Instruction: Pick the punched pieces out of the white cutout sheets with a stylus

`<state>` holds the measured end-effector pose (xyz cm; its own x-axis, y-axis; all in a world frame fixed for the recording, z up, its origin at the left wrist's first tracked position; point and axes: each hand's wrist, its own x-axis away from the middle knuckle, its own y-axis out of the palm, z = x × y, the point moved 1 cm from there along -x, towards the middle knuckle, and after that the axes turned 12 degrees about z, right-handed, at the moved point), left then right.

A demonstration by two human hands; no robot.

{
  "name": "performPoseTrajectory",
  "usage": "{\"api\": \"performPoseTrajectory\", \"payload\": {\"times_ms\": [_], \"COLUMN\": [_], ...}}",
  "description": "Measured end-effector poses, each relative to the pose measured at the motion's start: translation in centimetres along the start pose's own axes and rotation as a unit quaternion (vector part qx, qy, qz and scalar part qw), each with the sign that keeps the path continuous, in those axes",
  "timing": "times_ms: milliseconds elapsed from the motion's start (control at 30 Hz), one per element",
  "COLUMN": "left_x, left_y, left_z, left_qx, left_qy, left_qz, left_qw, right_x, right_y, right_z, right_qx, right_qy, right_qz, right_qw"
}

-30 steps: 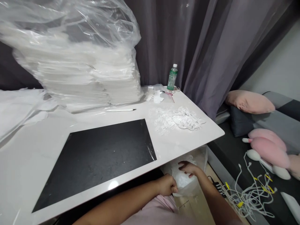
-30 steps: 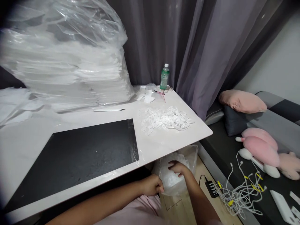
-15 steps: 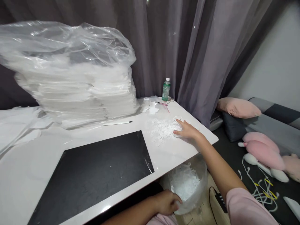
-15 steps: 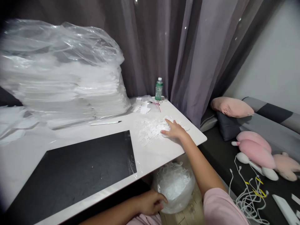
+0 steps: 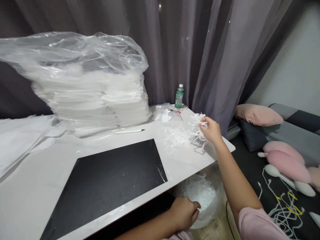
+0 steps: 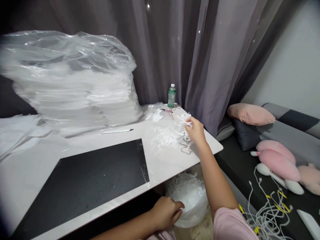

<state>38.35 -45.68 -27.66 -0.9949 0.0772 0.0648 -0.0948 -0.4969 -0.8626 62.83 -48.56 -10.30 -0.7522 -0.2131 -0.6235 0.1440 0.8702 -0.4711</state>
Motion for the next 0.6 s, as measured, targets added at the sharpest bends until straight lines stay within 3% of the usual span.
{"api": "performPoseTrajectory", "payload": {"times_ms": [133,267,367,433,600], "left_x": [0.0,-0.8,-1.7,-1.9,0.2], "left_y": [-0.2,0.4,0.8,0.4,-3.3], "left_z": [-0.5,-2.2,-2.7,-2.4,0.3], "left_qx": [0.036,0.075,0.089,0.1,0.167], "left_qy": [-0.017,-0.076,-0.116,-0.114,0.009], "left_qz": [-0.001,-0.003,0.002,0.001,-0.062], "left_qw": [0.999,0.994,0.989,0.988,0.984], "right_x": [2.0,6.7,12.2,16.1,22.5], "right_y": [-2.4,-6.1,-7.5,-7.1,-3.2], "right_z": [0.9,4.2,7.5,9.5,12.6], "right_qx": [-0.036,-0.135,-0.148,-0.138,-0.095], "right_qy": [0.037,0.099,0.167,0.189,0.215], "right_qz": [0.059,0.112,0.037,-0.015,-0.158], "right_qw": [0.997,0.98,0.974,0.972,0.959]}}
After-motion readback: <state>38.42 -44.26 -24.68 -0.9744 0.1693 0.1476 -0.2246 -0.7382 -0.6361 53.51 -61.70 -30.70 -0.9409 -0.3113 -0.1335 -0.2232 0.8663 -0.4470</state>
